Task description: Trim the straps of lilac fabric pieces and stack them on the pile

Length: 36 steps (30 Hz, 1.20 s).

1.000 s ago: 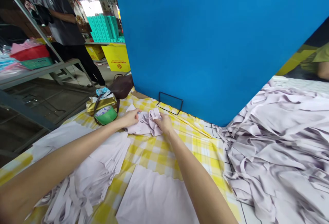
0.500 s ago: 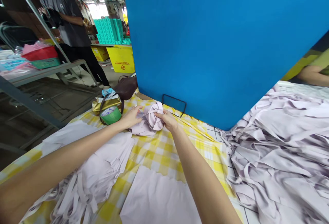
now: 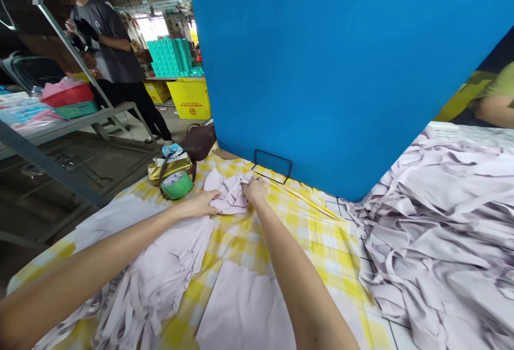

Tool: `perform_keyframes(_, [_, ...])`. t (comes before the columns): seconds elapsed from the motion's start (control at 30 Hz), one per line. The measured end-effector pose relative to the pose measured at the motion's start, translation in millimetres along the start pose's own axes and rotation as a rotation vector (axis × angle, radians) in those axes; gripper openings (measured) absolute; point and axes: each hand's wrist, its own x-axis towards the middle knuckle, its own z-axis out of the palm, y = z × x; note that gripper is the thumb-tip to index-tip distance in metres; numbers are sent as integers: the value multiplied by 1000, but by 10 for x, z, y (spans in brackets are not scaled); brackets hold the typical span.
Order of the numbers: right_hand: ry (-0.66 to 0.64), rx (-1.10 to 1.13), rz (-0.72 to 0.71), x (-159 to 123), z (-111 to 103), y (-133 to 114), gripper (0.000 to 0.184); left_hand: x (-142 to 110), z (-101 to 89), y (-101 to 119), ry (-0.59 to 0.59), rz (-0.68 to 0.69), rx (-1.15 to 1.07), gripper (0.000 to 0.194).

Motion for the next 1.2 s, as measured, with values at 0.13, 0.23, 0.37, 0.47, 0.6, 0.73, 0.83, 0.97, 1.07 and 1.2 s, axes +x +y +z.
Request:
perform_keyframes(0.13, [129,-120,-85,-142,-90,32,43,-96,-62,23,20,-21,18,60])
perform_keyframes(0.23, [158,-154,-176,-378,-312,125,46,-283,-107,120,68,1,42,58])
perform_keyframes(0.37, [138,-185,-267,-947,-836,431,37,-731,-11,338,249,205,67,53])
perform_keyframes(0.47, [133,-230,-269,-1562,-1271,739,27,-1153,272,496,267,383,-27,52])
perform_keyframes(0.6, [190,-375,-250,-2442,-1528,1178,31,-1668,900,662,153,475,-110,50])
perform_keyframes(0.73, [175,-594,-328,-3090,-1374,1610,40,-1975,1448,753,97,494,-54,56])
perform_keyframes(0.83, [32,-716,-421,-3393,-1270,1831,43,-2076,1633,719,100,494,-10,54])
perform_keyframes(0.97, [184,-682,-405,-3720,-1271,1894,33,-2123,1649,709,144,459,-13,49])
perform_keyframes(1.07, [285,-658,-317,-3968,-1197,1843,24,-2113,1599,898,148,470,-30,47])
perform_keyframes(1.2, [294,-675,-267,-4230,-971,1818,17,-2035,1593,1230,108,566,-70,47])
